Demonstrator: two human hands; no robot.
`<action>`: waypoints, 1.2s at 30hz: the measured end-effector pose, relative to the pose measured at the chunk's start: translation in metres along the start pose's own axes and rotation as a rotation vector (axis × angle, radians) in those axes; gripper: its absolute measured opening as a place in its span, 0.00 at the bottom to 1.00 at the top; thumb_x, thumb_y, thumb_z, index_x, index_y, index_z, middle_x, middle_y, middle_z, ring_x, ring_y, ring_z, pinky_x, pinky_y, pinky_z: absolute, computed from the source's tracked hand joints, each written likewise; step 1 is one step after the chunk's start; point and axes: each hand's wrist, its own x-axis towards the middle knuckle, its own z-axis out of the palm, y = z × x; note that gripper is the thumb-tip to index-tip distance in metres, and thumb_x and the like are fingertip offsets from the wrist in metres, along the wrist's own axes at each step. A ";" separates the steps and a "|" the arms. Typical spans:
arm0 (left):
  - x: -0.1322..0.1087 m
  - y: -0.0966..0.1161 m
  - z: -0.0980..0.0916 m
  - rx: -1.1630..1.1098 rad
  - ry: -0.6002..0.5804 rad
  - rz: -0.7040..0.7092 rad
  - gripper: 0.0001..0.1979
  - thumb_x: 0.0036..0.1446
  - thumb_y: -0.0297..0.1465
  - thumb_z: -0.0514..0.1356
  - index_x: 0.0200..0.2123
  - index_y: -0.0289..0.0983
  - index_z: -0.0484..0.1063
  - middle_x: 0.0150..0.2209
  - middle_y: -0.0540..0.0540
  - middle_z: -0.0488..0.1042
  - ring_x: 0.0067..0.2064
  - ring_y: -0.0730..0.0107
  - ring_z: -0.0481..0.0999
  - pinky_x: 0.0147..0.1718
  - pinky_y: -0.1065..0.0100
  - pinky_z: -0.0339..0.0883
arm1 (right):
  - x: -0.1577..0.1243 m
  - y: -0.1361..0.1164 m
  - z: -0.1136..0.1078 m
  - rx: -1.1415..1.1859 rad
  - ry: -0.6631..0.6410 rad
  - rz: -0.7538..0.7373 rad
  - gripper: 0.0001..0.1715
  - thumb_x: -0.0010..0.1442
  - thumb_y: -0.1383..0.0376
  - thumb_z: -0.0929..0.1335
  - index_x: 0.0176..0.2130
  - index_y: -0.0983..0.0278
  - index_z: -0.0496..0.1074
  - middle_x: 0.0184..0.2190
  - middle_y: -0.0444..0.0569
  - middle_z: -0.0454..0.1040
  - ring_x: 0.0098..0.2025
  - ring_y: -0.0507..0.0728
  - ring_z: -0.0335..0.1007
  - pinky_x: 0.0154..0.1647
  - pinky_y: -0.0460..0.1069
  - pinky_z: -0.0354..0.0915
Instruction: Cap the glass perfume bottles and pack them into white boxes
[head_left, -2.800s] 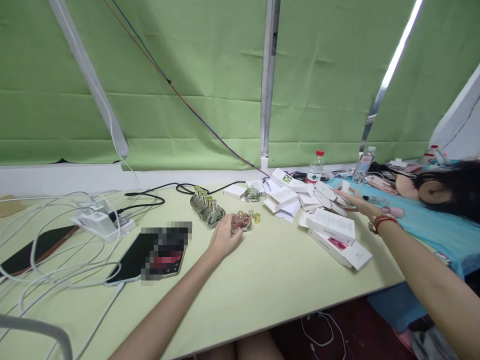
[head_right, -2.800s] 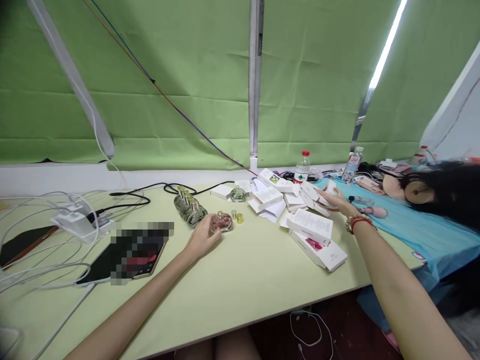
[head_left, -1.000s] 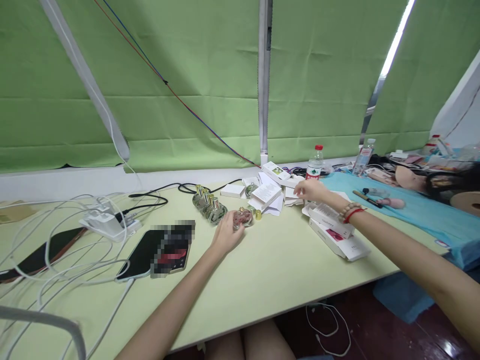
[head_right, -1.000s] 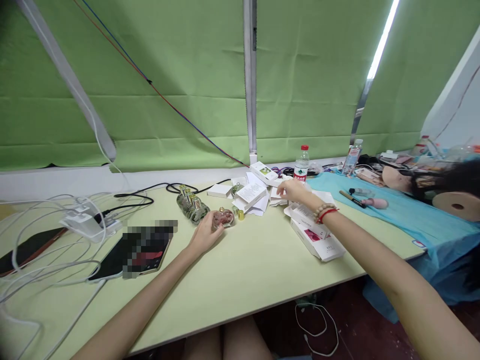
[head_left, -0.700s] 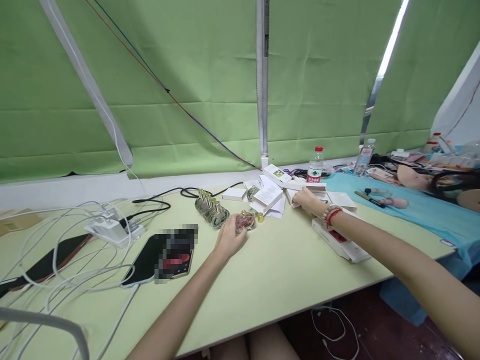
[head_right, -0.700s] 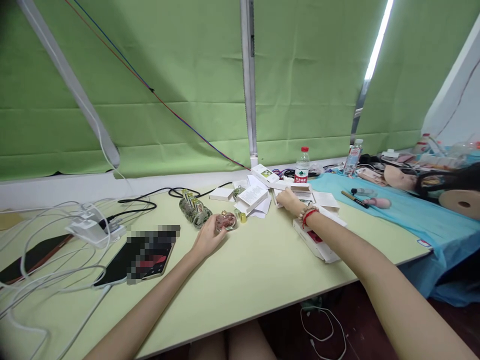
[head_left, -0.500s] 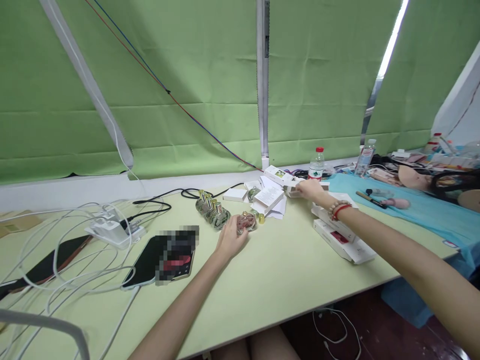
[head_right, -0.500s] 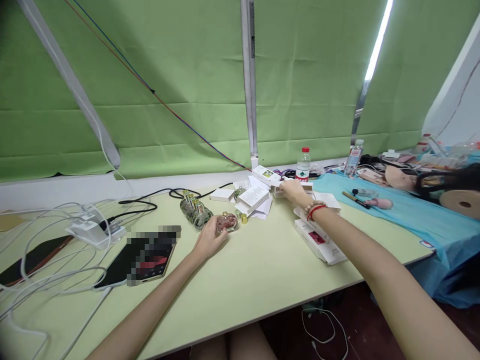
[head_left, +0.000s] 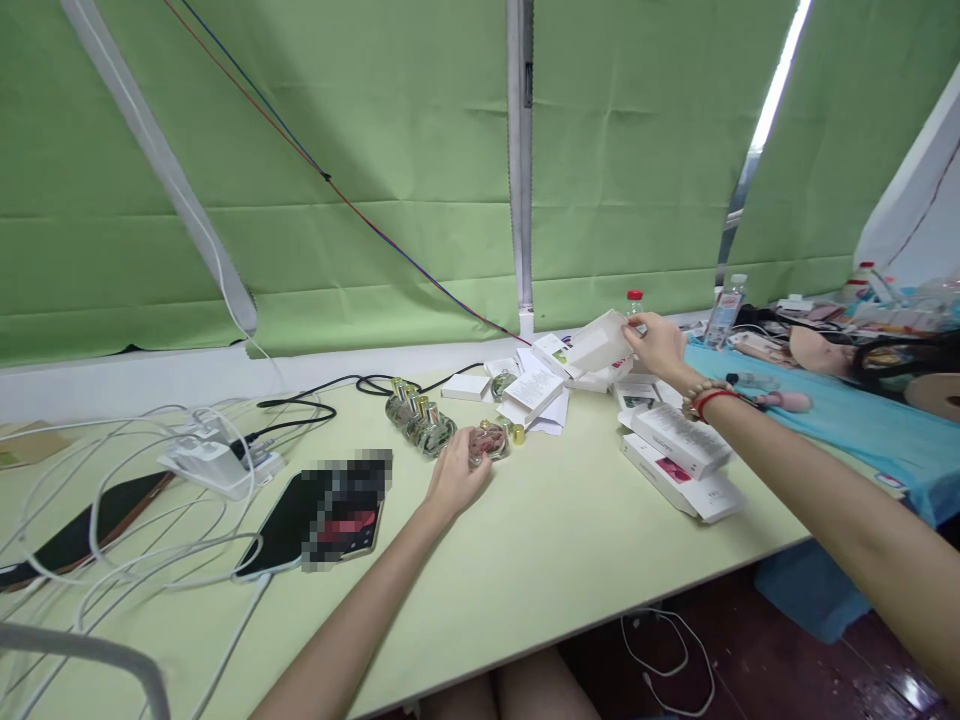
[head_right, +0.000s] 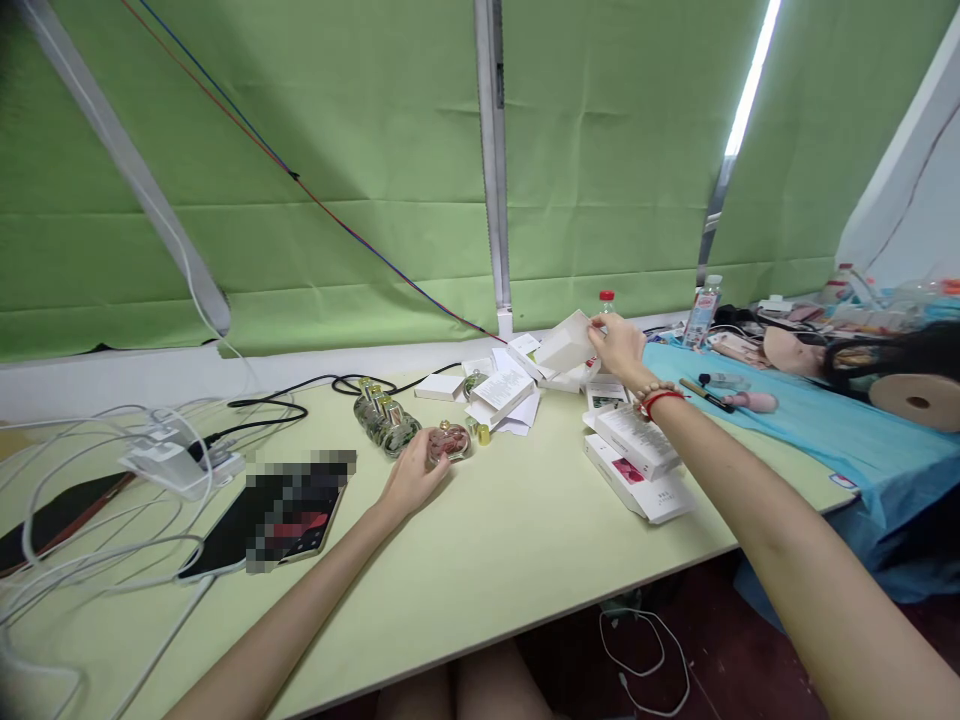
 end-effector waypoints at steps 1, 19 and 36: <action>0.000 -0.001 0.000 0.000 0.005 0.007 0.15 0.54 0.31 0.53 0.47 0.38 0.62 0.45 0.42 0.72 0.48 0.59 0.71 0.46 0.57 0.65 | 0.001 -0.001 -0.002 0.028 0.015 0.027 0.19 0.58 0.57 0.61 0.44 0.61 0.74 0.45 0.50 0.76 0.43 0.61 0.70 0.38 0.50 0.58; -0.001 -0.002 0.001 0.003 -0.004 0.012 0.14 0.54 0.31 0.52 0.45 0.38 0.62 0.45 0.42 0.71 0.48 0.59 0.71 0.47 0.57 0.64 | -0.007 -0.034 -0.006 -0.074 -0.153 -0.186 0.18 0.60 0.61 0.60 0.45 0.61 0.74 0.44 0.51 0.76 0.43 0.60 0.71 0.36 0.49 0.60; 0.006 -0.005 0.000 0.025 -0.013 0.025 0.14 0.55 0.35 0.51 0.45 0.38 0.61 0.44 0.42 0.70 0.48 0.57 0.70 0.47 0.56 0.65 | -0.099 -0.133 0.058 -0.152 -0.667 -0.445 0.28 0.65 0.55 0.56 0.62 0.59 0.56 0.61 0.58 0.57 0.63 0.67 0.50 0.55 0.61 0.56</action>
